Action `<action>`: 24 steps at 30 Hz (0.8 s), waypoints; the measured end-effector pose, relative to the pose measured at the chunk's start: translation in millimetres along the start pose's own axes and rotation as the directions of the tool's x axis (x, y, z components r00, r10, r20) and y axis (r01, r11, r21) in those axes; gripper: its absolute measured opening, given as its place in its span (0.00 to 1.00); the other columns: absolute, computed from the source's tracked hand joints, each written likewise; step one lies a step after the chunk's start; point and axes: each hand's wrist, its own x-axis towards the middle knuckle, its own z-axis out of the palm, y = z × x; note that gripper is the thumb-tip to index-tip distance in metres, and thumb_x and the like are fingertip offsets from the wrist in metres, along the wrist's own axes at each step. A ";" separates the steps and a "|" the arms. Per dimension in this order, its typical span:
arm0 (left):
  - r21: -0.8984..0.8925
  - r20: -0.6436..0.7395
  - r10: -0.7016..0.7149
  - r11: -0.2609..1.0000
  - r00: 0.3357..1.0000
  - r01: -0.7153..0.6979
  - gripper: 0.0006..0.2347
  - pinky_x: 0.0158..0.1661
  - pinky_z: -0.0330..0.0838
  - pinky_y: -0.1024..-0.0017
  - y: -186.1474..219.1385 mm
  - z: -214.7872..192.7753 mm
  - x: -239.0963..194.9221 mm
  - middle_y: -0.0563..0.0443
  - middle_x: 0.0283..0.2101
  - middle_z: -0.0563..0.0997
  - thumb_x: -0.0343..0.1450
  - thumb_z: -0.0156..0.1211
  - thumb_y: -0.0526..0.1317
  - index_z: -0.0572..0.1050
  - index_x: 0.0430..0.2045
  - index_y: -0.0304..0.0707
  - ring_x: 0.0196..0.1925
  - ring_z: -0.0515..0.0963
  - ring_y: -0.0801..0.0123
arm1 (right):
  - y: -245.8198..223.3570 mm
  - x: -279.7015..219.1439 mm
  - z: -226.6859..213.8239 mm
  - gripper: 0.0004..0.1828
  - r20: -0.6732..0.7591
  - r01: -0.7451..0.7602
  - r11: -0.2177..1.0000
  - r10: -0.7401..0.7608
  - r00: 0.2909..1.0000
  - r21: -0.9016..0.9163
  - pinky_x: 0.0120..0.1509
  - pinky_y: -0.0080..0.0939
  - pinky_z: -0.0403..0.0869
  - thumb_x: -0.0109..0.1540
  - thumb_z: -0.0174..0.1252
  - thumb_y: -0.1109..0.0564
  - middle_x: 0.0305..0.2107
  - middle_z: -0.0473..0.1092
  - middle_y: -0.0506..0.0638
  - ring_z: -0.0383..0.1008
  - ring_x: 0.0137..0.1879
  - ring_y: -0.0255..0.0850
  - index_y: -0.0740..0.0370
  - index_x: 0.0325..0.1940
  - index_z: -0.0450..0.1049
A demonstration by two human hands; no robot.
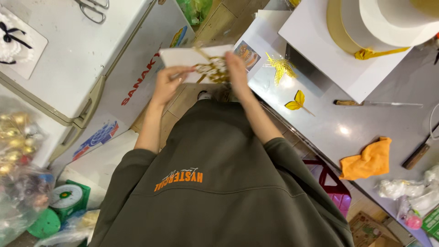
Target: The person assembles yellow paper flower petals onto a thin stick using a hot glue gun. They then handle and shape a gold-colored wire cake topper, bending its components into a decorative form. The person works at a cluttered counter with various craft supplies and a tiered cake base nearby.
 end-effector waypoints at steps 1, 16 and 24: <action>-0.065 -0.096 -0.055 0.997 0.994 0.049 0.09 0.50 0.76 0.71 -15.7 -2.0 -16.5 0.49 0.45 0.87 0.70 0.65 0.28 0.84 0.43 0.36 0.47 0.83 0.70 | -1.4 -2.5 11.3 0.30 0.113 0.038 0.998 -0.043 0.993 0.051 0.41 0.36 0.70 0.73 0.46 0.35 0.33 0.72 0.50 0.71 0.38 0.35 0.65 0.45 0.76; 0.002 -0.319 -0.104 0.994 0.942 0.110 0.08 0.53 0.64 0.65 -40.3 11.0 -30.8 0.51 0.37 0.85 0.63 0.77 0.30 0.85 0.32 0.37 0.47 0.73 0.68 | -28.2 -20.0 29.7 0.20 0.202 0.297 0.955 -0.291 0.935 -0.002 0.46 0.33 0.68 0.77 0.48 0.47 0.34 0.71 0.45 0.66 0.42 0.30 0.68 0.54 0.74; -0.306 -0.348 -0.275 0.937 0.896 0.168 0.06 0.48 0.74 0.66 -33.1 15.4 -24.2 0.51 0.37 0.82 0.63 0.76 0.35 0.84 0.28 0.38 0.43 0.77 0.70 | -39.5 -26.4 28.7 0.27 0.238 0.353 0.929 -0.320 0.917 -0.112 0.48 0.36 0.72 0.74 0.46 0.41 0.37 0.75 0.47 0.72 0.43 0.32 0.68 0.58 0.73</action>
